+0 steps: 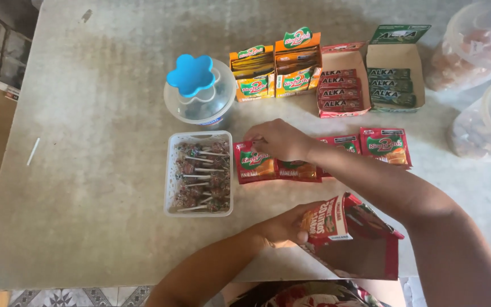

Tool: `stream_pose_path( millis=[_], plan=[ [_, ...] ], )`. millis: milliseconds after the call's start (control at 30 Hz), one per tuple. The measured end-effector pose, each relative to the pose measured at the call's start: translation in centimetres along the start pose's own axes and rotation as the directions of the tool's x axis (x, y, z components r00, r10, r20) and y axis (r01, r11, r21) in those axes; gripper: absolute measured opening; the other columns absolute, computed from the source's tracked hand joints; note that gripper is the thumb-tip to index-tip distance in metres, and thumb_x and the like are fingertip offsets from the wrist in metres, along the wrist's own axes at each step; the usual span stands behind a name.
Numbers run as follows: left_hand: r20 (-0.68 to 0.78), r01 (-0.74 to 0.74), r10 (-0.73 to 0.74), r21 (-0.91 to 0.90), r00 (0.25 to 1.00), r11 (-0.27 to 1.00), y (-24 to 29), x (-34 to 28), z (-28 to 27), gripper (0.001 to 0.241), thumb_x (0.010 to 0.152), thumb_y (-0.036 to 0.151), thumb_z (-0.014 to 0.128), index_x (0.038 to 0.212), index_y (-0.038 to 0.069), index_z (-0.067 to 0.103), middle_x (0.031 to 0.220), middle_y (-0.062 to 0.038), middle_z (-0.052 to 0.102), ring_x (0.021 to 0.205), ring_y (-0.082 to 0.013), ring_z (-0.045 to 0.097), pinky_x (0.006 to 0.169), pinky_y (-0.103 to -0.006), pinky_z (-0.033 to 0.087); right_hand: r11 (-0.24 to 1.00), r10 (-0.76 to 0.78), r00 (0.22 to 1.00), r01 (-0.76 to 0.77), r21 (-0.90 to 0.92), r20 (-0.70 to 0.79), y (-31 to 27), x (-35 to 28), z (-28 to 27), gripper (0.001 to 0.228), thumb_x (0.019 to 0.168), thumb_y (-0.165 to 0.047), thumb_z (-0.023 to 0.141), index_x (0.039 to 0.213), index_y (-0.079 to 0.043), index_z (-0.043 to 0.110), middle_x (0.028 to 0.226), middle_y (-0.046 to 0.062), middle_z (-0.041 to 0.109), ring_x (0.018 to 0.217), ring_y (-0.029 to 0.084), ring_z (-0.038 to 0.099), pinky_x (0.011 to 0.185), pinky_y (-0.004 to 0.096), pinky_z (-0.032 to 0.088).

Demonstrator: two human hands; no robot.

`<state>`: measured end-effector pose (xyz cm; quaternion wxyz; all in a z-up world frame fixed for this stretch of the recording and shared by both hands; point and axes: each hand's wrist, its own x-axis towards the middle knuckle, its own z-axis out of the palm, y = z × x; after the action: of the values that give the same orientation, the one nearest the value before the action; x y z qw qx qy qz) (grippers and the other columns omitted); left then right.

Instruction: Sorting and organizing various small product packets into cardboard display boxes on a table.

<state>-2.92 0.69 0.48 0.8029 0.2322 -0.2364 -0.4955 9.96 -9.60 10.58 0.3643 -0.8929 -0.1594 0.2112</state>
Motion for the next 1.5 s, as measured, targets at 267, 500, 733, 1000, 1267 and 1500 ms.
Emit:
stream_pose_path(
  millis=[267, 500, 733, 1000, 1267, 1500],
  plan=[
    [-0.079, -0.079, 0.071, -0.1, 0.994, 0.992, -0.2, 0.4, 1.0, 0.088, 0.069, 0.039, 0.077, 0.138, -0.003, 0.042, 0.125, -0.022, 0.056, 0.114, -0.0316, 0.056, 0.096, -0.052, 0.047, 0.948, -0.303, 0.905, 0.319, 0.007, -0.298, 0.2, -7.4, -4.1, 0.028, 0.091, -0.005, 0.055, 0.118, 0.0, 0.059, 0.113, 0.022, 0.062, 0.107, 0.038, 0.06, 0.092, 0.047, 0.047],
    [-0.122, -0.202, 0.189, -0.101, 0.974, 0.974, 0.1, 1.2, 0.5, 0.082, 0.076, 0.036, 0.072, 0.141, 0.0, 0.036, 0.131, -0.021, 0.052, 0.12, -0.0314, 0.052, 0.102, -0.0531, 0.041, 0.888, -0.029, 0.815, 0.288, 0.36, -0.579, 6.9, -15.2, -3.3, 0.025, 0.088, -0.004, 0.06, 0.111, 0.001, 0.063, 0.102, 0.018, 0.067, 0.093, 0.024, 0.066, 0.085, 0.039, 0.051],
    [-0.062, -0.212, 0.205, -0.135, 0.977, 0.968, 1.7, 0.9, -0.2, 0.092, 0.084, 0.046, 0.069, 0.151, 0.005, 0.02, 0.144, -0.015, 0.043, 0.133, -0.0272, 0.043, 0.112, -0.0446, 0.037, 0.981, -0.191, 0.529, 0.14, -0.137, -0.827, 11.0, -18.2, -1.4, 0.006, 0.095, -0.002, 0.061, 0.101, -0.002, 0.062, 0.089, 0.007, 0.068, 0.078, 0.015, 0.063, 0.069, 0.026, 0.046],
    [-0.124, -0.107, 0.086, -0.175, 0.989, 0.979, 1.8, 0.5, -1.6, 0.086, 0.083, 0.064, 0.053, 0.146, 0.008, 0.035, 0.141, -0.012, 0.048, 0.126, -0.0309, 0.05, 0.098, -0.0538, 0.046, 0.963, -0.173, 0.52, -0.089, -0.254, -0.836, 15.7, -17.2, -3.2, 0.01, 0.095, -0.008, 0.063, 0.104, -0.005, 0.068, 0.094, 0.007, 0.066, 0.08, 0.021, 0.06, 0.075, 0.032, 0.051],
    [-0.098, -0.095, 0.071, -0.255, 0.993, 0.962, 2.8, 1.0, -0.5, 0.097, 0.079, 0.069, 0.049, 0.151, 0.009, 0.023, 0.148, -0.014, 0.037, 0.13, -0.0383, 0.043, 0.102, -0.0693, 0.035, 0.843, 0.311, 0.811, -0.476, -0.25, -0.496, 16.7, -18.3, -4.9, 0.077, 0.073, -0.056, 0.063, 0.138, -0.02, 0.043, 0.136, 0.009, 0.045, 0.127, 0.033, 0.035, 0.104, 0.047, 0.033],
    [-0.071, -0.087, 0.076, -0.158, 0.995, 0.984, 3.6, 1.3, 0.1, 0.099, 0.077, 0.07, 0.054, 0.148, 0.007, 0.027, 0.147, -0.015, 0.039, 0.131, -0.0365, 0.043, 0.101, -0.0656, 0.039, 0.827, 0.495, 0.781, -0.558, -0.069, -0.379, 15.7, -18.2, -5.8, 0.089, 0.055, -0.042, 0.086, 0.133, -0.026, 0.046, 0.129, 0.006, 0.036, 0.13, 0.025, 0.029, 0.106, 0.043, 0.032]
  ],
)
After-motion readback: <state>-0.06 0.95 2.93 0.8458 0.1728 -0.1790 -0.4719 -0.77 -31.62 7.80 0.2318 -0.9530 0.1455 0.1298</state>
